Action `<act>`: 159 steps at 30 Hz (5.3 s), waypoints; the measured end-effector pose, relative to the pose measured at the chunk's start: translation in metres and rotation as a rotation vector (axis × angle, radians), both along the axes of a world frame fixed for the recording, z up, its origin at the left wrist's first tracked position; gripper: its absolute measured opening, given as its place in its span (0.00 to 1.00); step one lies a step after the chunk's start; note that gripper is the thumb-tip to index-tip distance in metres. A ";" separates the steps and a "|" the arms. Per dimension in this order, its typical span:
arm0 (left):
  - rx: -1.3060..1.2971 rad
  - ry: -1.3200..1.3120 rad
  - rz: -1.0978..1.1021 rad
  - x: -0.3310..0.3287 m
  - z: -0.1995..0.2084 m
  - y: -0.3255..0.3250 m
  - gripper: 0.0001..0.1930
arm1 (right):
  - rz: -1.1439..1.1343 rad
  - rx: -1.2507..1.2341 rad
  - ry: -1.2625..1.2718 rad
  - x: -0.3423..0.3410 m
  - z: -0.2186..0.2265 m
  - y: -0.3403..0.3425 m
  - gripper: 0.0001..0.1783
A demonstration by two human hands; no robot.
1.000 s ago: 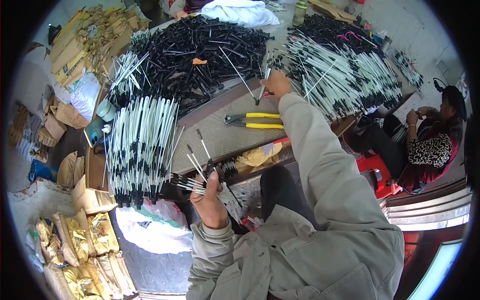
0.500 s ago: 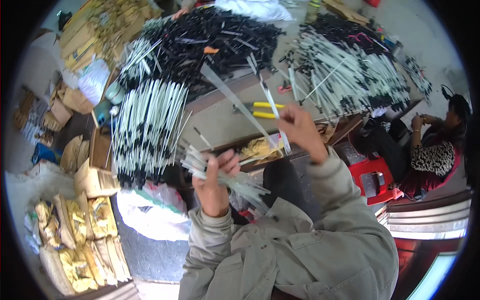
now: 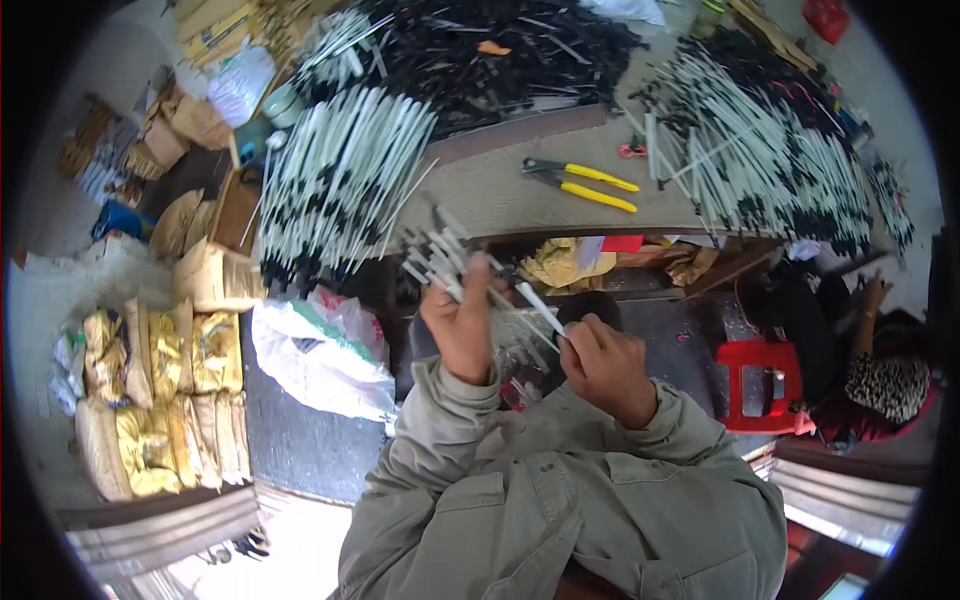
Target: Assembling small plastic components with metal pins using hand tools.
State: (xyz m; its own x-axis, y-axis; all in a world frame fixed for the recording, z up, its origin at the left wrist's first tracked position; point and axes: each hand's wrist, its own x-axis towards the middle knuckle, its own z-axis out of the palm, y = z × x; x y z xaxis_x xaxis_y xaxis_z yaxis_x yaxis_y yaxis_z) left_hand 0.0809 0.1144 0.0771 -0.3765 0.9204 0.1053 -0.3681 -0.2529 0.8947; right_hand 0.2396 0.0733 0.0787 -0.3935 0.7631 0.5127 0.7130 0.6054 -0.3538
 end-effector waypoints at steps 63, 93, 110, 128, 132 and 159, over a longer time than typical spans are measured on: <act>-0.325 -0.283 -0.566 0.041 -0.022 -0.021 0.15 | 0.135 0.289 0.965 0.107 0.105 0.039 0.06; 0.020 -0.262 -0.480 -0.013 0.041 -0.043 0.12 | -0.408 0.181 -0.467 0.134 -0.003 0.155 0.11; -0.198 -0.019 -0.593 0.001 0.009 -0.027 0.12 | -0.708 0.170 -0.456 0.168 -0.029 0.133 0.14; -0.090 0.063 -0.704 0.015 -0.010 -0.036 0.08 | 0.333 -0.117 0.559 0.011 0.023 0.046 0.13; -0.107 -0.028 -0.616 0.022 -0.002 -0.041 0.07 | 0.344 -0.159 0.595 0.011 0.025 0.042 0.10; 0.040 0.220 -0.876 -0.022 0.083 -0.071 0.12 | 0.776 -1.432 0.890 -0.015 -0.077 -0.018 0.27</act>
